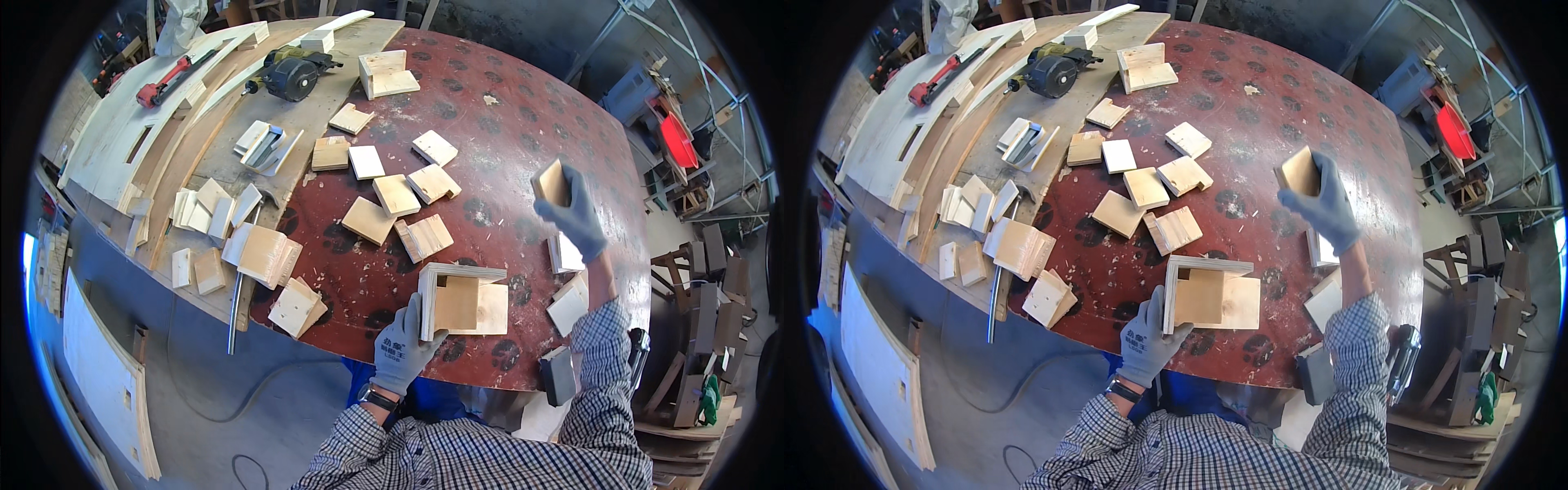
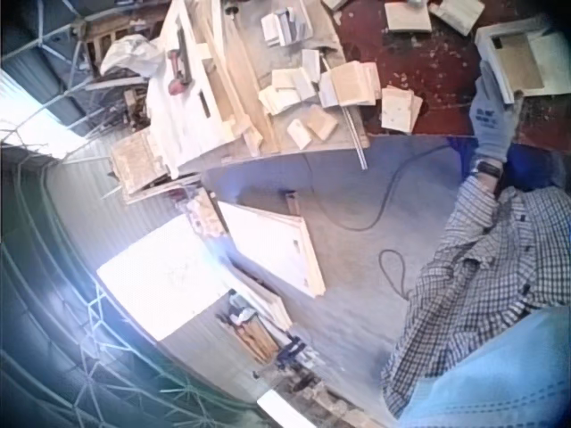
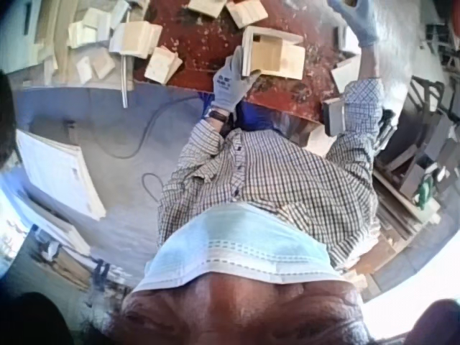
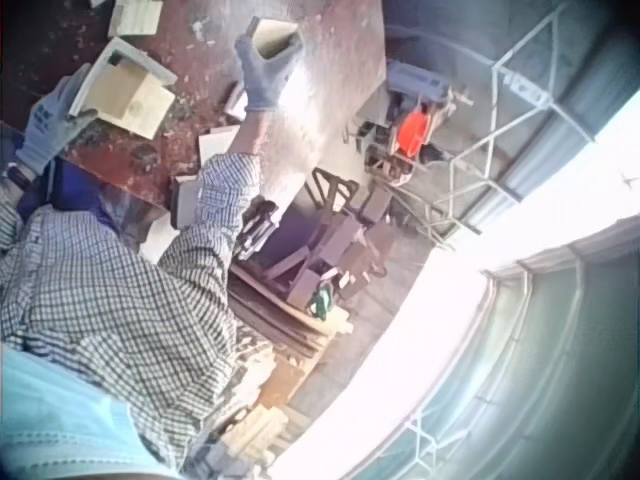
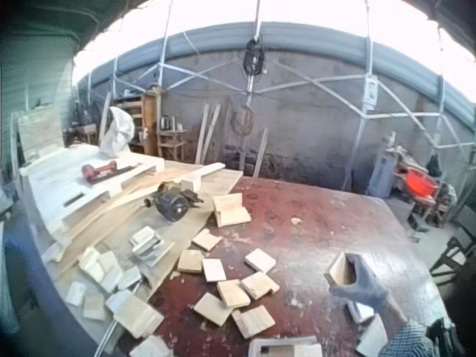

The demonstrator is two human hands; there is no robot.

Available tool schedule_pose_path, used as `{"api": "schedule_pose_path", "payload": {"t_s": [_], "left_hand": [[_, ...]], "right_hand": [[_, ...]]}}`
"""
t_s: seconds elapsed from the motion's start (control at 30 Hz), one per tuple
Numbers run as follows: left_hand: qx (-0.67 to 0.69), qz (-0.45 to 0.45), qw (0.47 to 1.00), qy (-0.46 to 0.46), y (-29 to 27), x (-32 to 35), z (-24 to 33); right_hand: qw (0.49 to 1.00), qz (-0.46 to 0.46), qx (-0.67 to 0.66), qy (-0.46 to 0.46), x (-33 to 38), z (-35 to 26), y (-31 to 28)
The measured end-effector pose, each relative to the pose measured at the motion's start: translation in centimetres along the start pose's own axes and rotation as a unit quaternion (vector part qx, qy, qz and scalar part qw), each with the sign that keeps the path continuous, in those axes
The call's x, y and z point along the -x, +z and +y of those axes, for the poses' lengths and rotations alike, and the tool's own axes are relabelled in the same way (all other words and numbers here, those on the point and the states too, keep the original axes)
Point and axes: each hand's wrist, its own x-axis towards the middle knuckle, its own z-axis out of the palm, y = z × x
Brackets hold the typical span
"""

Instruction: The person assembles small wooden boxes by hand on a workbench. They pick up pre-cut wooden pieces, fit them together to form box shapes, and occasionally use a hammer to tap pieces into place. The person handles multiple boxes sequentially, stacking completed units on the table.

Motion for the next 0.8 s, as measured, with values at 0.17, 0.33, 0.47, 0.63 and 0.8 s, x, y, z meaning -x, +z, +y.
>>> {"api": "schedule_pose_path", "payload": {"t_s": [0.17,0.33,0.47,0.63,0.8], "left_hand": [[0.019,-0.004,1.0,-0.006,-0.3,-0.2,0.5],[0.016,-0.013,1.0,-0.011,-0.3,0.0,0.4],[0.032,-0.052,0.997,-0.049,-1.0,0.2,0.7],[0.097,-0.012,0.995,-0.015,-2.4,3.7,-0.3],[0.179,0.087,0.977,-0.072,-9.4,7.0,3.3]], "right_hand": [[0.986,0.077,0.148,-0.008,6.8,2.7,2.4],[0.976,0.143,0.164,0.012,8.7,4.3,3.2],[0.975,0.215,0.056,-0.005,12.3,1.5,3.0],[0.979,0.176,0.065,-0.078,19.7,-3.7,3.7],[0.94,0.106,0.218,-0.241,24.3,-9.2,8.2]]}}
